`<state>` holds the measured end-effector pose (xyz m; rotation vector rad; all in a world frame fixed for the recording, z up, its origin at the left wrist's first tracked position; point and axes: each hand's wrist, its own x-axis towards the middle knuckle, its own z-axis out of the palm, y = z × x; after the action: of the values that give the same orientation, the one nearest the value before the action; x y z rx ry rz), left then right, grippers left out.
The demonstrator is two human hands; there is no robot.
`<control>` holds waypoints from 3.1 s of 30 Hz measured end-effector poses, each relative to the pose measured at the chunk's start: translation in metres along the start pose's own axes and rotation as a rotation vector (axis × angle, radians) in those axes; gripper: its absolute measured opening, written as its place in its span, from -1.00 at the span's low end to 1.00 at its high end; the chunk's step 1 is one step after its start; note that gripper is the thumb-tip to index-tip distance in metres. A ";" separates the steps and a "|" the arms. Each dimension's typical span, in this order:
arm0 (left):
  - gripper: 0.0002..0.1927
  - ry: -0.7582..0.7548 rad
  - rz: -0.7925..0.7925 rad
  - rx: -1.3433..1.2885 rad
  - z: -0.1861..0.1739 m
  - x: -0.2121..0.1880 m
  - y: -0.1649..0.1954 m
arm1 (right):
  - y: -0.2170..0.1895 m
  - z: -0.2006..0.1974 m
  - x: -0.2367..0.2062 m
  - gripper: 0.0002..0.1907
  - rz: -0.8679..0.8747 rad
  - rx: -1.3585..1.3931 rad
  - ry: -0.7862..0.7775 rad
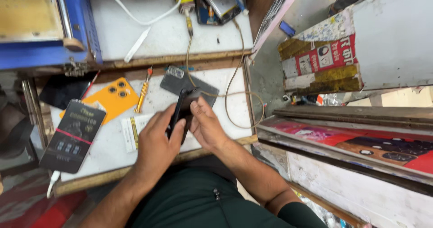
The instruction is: The person uses a screwdriver to remove screws from a smartphone chassis, then separates the screen assembly from the frame and removes the battery. The person handles the phone, screwdriver, and internal components on a cluttered workbench.
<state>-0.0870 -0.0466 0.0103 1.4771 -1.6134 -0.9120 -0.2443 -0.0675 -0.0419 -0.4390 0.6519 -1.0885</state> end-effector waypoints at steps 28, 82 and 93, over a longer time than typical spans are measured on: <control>-0.84 0.065 -0.136 -0.034 -0.017 0.012 -0.002 | 0.013 -0.004 -0.012 -0.49 0.050 -0.090 -0.020; -0.73 -0.070 -0.237 -0.769 -0.040 0.005 -0.025 | 0.017 0.007 -0.023 -0.55 0.181 0.070 -0.002; -0.86 -0.095 -0.235 -0.534 -0.035 0.002 -0.017 | 0.016 0.003 -0.033 -0.59 0.136 0.102 -0.034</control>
<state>-0.0480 -0.0500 0.0119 1.2657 -1.1427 -1.4338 -0.2422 -0.0308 -0.0407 -0.3202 0.5848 -0.9787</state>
